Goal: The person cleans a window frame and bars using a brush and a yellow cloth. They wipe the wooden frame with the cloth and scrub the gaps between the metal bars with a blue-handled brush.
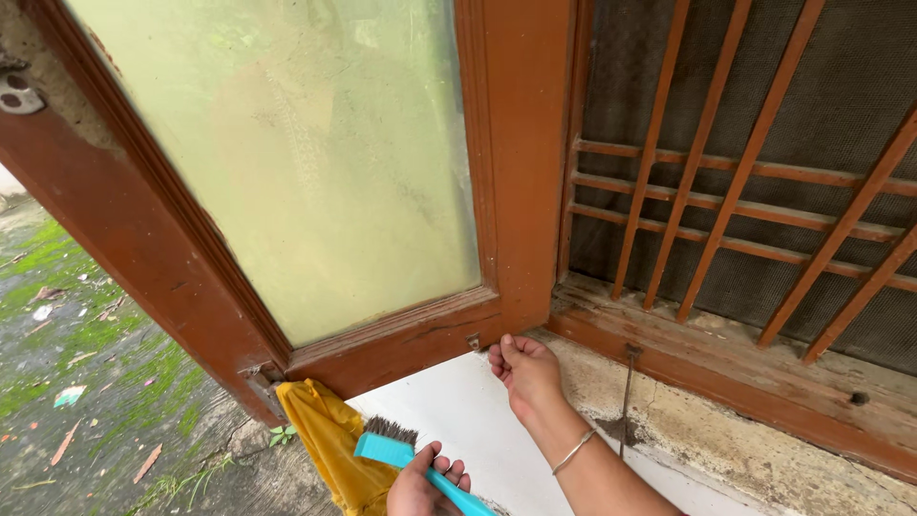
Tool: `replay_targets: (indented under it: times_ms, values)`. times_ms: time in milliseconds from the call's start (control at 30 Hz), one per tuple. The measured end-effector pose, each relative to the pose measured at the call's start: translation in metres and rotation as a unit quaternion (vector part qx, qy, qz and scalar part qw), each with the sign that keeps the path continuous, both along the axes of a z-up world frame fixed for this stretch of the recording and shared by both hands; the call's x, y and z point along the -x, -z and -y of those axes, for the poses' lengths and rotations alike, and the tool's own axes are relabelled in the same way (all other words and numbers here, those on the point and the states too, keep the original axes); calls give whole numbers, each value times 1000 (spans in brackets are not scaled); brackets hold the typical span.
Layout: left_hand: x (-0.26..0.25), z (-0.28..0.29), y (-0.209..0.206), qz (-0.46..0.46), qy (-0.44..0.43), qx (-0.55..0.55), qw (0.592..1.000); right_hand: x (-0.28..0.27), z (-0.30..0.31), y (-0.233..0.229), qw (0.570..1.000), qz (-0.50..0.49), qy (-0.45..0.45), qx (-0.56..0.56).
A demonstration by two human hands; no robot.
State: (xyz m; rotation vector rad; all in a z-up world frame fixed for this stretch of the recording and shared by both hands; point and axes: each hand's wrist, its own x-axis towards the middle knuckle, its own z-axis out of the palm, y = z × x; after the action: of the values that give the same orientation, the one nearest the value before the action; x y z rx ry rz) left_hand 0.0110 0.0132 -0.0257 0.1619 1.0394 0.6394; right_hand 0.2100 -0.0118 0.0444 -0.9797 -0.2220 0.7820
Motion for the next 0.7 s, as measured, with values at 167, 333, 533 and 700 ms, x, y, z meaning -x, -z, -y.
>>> replay_targets:
  times_ms: [167, 333, 533, 700]
  values:
    - [2, -9, 18, -1, 0, -5, 1000, 4, 16, -7, 993, 84, -81, 18]
    - [-4, -16, 35, 20, 7, -2, 1000, 34, 56, -23, 881, 385, -212, 179]
    - [-10, -29, 39, -5, 33, 30, 999, 0, 74, -71, 750, 549, 36, 366]
    - [-32, -53, 103, -1, 44, 52, 998, -60, 65, -87, 679, 663, 47, 312]
